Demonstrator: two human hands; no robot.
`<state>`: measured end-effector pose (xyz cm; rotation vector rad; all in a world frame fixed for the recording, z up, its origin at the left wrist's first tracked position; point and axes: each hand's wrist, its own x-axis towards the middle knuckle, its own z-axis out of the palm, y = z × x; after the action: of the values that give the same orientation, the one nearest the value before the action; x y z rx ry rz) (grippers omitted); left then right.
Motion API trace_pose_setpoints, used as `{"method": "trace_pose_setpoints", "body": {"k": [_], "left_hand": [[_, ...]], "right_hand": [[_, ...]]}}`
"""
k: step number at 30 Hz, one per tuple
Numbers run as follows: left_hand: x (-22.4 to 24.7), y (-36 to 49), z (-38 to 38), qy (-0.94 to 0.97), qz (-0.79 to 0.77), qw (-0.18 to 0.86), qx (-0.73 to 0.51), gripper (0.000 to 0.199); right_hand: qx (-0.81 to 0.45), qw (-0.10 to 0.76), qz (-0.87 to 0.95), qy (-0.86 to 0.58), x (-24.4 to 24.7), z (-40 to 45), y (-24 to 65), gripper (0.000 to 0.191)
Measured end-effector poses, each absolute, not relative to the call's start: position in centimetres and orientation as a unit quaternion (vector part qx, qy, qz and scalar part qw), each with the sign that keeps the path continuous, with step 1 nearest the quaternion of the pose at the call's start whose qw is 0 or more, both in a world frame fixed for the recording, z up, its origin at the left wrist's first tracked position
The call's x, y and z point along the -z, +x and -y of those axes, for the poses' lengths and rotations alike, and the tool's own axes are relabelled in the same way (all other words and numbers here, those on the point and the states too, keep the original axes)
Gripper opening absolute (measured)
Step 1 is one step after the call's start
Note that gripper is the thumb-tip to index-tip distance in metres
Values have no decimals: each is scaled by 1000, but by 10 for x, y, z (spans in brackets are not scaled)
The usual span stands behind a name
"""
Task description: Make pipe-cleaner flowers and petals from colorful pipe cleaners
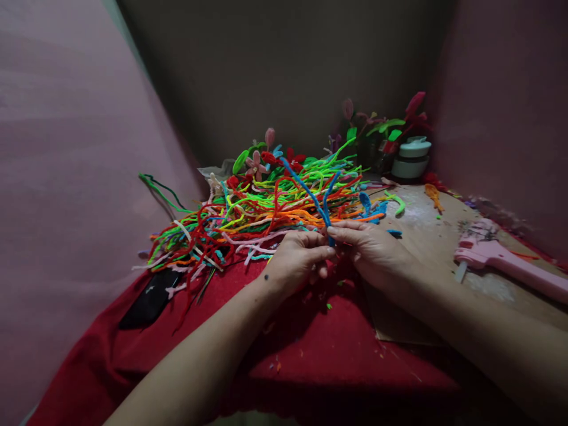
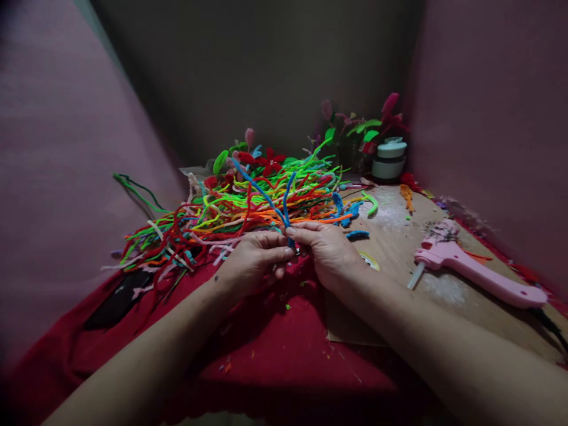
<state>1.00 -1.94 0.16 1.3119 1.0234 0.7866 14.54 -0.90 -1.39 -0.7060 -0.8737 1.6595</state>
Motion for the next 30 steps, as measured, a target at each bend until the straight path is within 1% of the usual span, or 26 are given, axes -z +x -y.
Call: {"method": "trace_pose_setpoints", "body": {"k": [4, 9, 14, 16, 20, 22, 25, 28, 30], "left_hand": [[-1, 10, 20, 580, -451, 584, -344, 11], [-5, 11, 23, 600, -460, 563, -333, 9], [-7, 10, 22, 611, -459, 558, -324, 11], [-7, 8, 20, 615, -464, 533, -349, 14], [-5, 2, 13, 637, -409, 420, -500, 12], [-3, -1, 9, 665, -368, 361, -540, 15], [0, -5, 6, 721, -346, 283, -530, 13], [-1, -10, 5, 778, -331, 194, -497, 9], [-4, -15, 6, 816, -327, 108, -465, 11]], "right_hand": [[-697, 541, 373, -286, 15, 8, 147, 8], [-698, 520, 404, -281, 13, 8, 148, 7], [-686, 533, 406, -283, 13, 7, 148, 5], [-679, 539, 407, -286, 15, 5, 149, 4], [-663, 536, 421, -310, 17, 3, 151, 5], [-672, 518, 427, -312, 16, 4, 151, 9], [-687, 489, 437, -314, 13, 6, 151, 16], [-686, 471, 452, -321, 12, 8, 152, 9], [-678, 461, 472, -323, 11, 9, 153, 5]]}}
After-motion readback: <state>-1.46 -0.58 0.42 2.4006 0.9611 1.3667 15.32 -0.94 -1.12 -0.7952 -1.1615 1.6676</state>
